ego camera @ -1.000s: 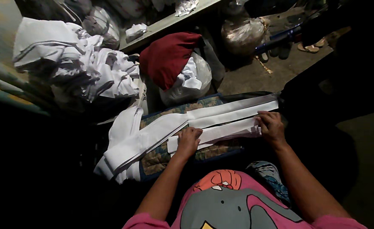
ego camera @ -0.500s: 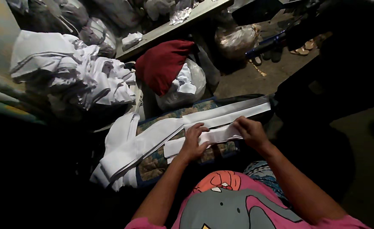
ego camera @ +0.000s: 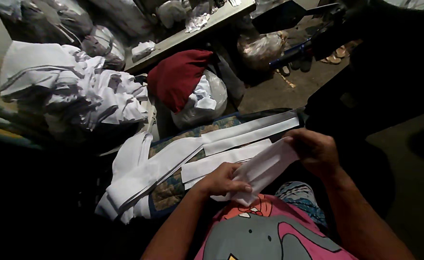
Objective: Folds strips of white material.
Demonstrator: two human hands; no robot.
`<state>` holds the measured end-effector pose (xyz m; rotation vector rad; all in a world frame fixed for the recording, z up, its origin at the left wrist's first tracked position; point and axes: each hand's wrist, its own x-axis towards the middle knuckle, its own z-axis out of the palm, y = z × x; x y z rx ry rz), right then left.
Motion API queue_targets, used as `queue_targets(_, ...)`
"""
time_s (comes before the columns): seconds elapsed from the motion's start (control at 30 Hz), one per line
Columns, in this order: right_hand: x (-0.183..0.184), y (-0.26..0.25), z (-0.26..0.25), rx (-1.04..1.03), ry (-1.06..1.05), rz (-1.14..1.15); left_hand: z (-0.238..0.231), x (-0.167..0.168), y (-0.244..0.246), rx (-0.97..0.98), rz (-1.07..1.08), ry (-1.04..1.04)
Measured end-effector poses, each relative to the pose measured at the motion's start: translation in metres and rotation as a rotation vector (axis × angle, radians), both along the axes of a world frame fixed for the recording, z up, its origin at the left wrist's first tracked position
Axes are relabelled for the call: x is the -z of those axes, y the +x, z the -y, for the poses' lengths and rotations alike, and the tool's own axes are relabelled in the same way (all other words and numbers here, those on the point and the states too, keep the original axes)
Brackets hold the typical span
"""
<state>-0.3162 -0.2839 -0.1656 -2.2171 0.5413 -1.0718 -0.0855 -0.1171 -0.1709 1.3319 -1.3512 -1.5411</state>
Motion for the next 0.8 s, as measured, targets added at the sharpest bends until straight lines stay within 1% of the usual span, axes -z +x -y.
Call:
queue_targets(0.1,0.004,-0.028,0.024,0.14,0.081,0.001,-0.009,0.005,0.014,-0.039,-0.067,0.116)
queue_targets(0.13,0.007,-0.036,0.032,0.186,0.102,-0.016,-0.011,0.007,0.02,-0.042,-0.059,0.154)
queue_targets(0.23,0.025,-0.053,0.055,0.345,0.166,-0.142,-0.015,0.013,0.045,-0.011,0.094,0.264)
queue_targets(0.3,0.046,-0.056,0.068,0.394,0.258,-0.218,-0.013,0.019,0.062,-0.037,0.182,0.338)
queue_targets(0.4,0.075,-0.049,0.082,0.403,0.398,-0.308,-0.009,0.034,0.084,-0.267,0.151,0.332)
queue_targets(0.47,0.091,-0.038,0.09,0.427,0.442,-0.359,-0.001,0.043,0.093,-0.446,0.158,0.319)
queue_targets(0.53,0.104,-0.025,0.101,0.459,0.444,-0.395,0.013,0.049,0.098,-0.569,0.272,0.36)
queue_targets(0.57,0.109,-0.018,0.107,0.475,0.443,-0.425,0.02,0.054,0.1,-0.599,0.362,0.382)
queue_targets(0.7,0.126,0.006,0.129,0.509,0.405,-0.608,0.045,0.072,0.103,-0.605,0.744,0.428)
queue_targets(0.8,0.135,0.021,0.137,0.516,0.396,-0.742,0.057,0.076,0.096,-0.565,0.896,0.461)
